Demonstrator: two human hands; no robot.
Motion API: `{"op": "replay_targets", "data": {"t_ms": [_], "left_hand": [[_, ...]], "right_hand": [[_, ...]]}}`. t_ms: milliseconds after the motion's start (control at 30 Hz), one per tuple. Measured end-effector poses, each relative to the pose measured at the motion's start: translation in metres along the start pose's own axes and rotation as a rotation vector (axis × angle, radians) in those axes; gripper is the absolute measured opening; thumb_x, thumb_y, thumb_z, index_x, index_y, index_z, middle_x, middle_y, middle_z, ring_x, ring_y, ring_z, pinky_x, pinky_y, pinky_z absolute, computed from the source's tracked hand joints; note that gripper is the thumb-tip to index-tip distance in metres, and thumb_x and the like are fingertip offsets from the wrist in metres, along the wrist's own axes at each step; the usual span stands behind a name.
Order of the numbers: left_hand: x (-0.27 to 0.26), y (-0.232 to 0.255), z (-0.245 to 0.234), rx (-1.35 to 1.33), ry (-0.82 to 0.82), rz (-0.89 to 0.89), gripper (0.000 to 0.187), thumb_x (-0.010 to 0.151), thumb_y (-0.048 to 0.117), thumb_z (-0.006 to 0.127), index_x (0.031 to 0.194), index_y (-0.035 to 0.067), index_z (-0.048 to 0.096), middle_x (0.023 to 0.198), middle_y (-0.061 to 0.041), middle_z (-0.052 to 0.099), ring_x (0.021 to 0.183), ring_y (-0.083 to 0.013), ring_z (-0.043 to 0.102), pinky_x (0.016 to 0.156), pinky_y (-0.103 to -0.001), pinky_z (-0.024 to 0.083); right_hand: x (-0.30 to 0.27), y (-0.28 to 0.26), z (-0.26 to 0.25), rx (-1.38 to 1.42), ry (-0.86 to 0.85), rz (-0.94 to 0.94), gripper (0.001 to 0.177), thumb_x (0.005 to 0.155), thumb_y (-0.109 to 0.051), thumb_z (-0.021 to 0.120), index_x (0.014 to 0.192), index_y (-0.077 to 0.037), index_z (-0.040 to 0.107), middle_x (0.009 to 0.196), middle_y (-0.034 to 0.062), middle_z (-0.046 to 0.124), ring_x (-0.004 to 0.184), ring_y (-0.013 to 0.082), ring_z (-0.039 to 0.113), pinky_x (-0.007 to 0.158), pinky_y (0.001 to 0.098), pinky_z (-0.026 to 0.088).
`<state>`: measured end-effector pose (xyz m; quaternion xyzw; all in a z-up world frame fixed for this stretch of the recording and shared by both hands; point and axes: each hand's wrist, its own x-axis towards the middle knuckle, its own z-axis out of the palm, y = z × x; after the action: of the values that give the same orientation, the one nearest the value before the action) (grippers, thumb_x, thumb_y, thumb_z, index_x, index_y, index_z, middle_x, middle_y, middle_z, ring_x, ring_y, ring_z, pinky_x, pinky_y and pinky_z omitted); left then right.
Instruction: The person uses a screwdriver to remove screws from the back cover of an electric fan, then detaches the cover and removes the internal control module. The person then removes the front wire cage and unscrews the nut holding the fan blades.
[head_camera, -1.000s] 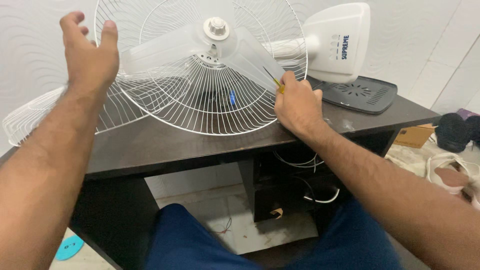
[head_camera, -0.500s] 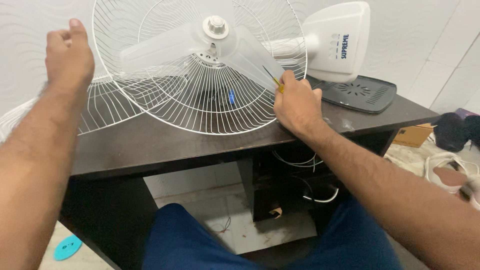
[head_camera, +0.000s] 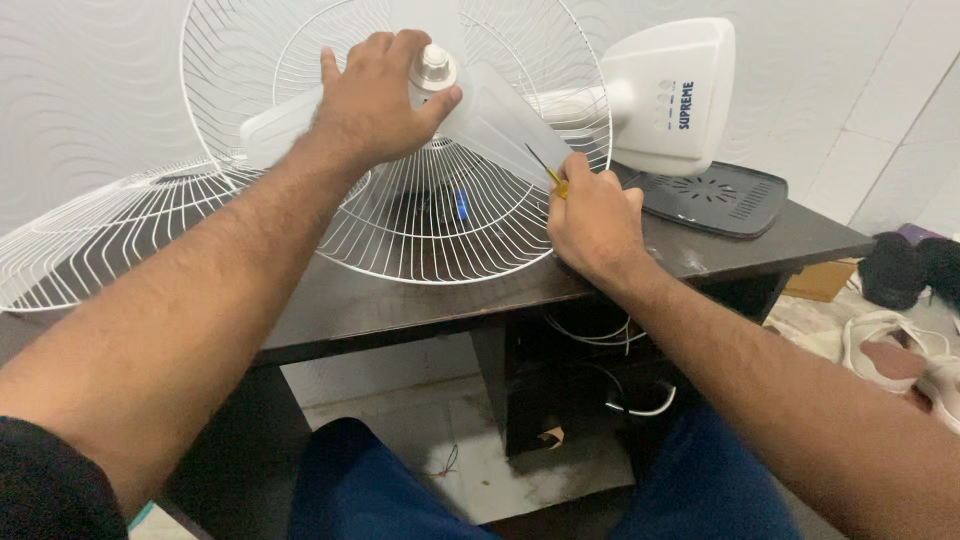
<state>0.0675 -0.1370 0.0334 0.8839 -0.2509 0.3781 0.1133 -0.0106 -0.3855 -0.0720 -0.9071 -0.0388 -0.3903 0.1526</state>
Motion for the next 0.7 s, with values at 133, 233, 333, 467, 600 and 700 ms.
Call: {"op": "replay_targets", "data": {"t_ms": [133, 233, 333, 467, 600, 700], "left_hand": [[0.002, 0.007, -0.008, -0.079, 0.030, -0.089, 0.043, 0.103, 0.043, 0.057, 0.139, 0.020, 0.058, 0.131, -0.011, 0.063, 0.127, -0.0306, 0.058, 0.114, -0.068, 0.024], [0.006, 0.009, -0.013, -0.111, 0.012, -0.134, 0.039, 0.102, 0.042, 0.057, 0.135, 0.022, 0.061, 0.124, -0.010, 0.066, 0.121, -0.0282, 0.061, 0.112, -0.064, 0.028], [0.008, 0.010, -0.015, -0.115, -0.034, -0.177, 0.040, 0.100, 0.043, 0.057, 0.134, 0.023, 0.061, 0.124, -0.009, 0.065, 0.123, -0.0272, 0.059, 0.113, -0.063, 0.027], [0.007, 0.010, -0.016, -0.102, -0.046, -0.127, 0.038, 0.101, 0.042, 0.056, 0.135, 0.024, 0.060, 0.126, -0.009, 0.063, 0.128, -0.0289, 0.054, 0.115, -0.070, 0.016], [0.010, 0.007, -0.017, -0.067, -0.059, -0.064, 0.039, 0.104, 0.043, 0.053, 0.138, 0.025, 0.057, 0.127, -0.011, 0.059, 0.131, -0.0313, 0.051, 0.115, -0.074, 0.008], [0.013, 0.007, -0.014, -0.029, -0.105, -0.072, 0.039, 0.103, 0.043, 0.052, 0.138, 0.027, 0.056, 0.127, -0.010, 0.059, 0.132, -0.0301, 0.050, 0.117, -0.073, 0.007]], "right_hand": [[0.001, 0.001, 0.001, 0.004, 0.032, -0.027, 0.023, 0.101, -0.025, 0.058, 0.116, -0.008, 0.058, 0.094, 0.0188, 0.070, 0.093, 0.0410, 0.065, 0.081, 0.0583, 0.040], [0.000, -0.002, -0.002, 0.014, 0.020, -0.015, 0.022, 0.101, -0.025, 0.058, 0.115, -0.008, 0.059, 0.090, 0.0194, 0.070, 0.090, 0.0401, 0.065, 0.084, 0.0554, 0.040], [0.000, -0.006, -0.007, -0.013, -0.009, 0.010, 0.023, 0.099, -0.026, 0.058, 0.115, -0.008, 0.059, 0.088, 0.0188, 0.070, 0.090, 0.0395, 0.066, 0.086, 0.0543, 0.039], [0.002, -0.008, -0.014, -0.024, -0.106, 0.047, 0.024, 0.103, -0.028, 0.054, 0.119, -0.010, 0.058, 0.087, 0.0173, 0.072, 0.088, 0.0380, 0.068, 0.092, 0.0527, 0.040], [0.021, 0.001, -0.026, 0.087, -0.101, 0.088, 0.023, 0.105, -0.026, 0.052, 0.117, -0.008, 0.058, 0.100, 0.0186, 0.070, 0.098, 0.0391, 0.065, 0.093, 0.0559, 0.039], [0.028, 0.003, -0.027, 0.025, 0.070, -0.011, 0.020, 0.099, -0.022, 0.057, 0.111, -0.007, 0.062, 0.111, 0.0190, 0.065, 0.106, 0.0387, 0.061, 0.091, 0.0576, 0.039]]}}
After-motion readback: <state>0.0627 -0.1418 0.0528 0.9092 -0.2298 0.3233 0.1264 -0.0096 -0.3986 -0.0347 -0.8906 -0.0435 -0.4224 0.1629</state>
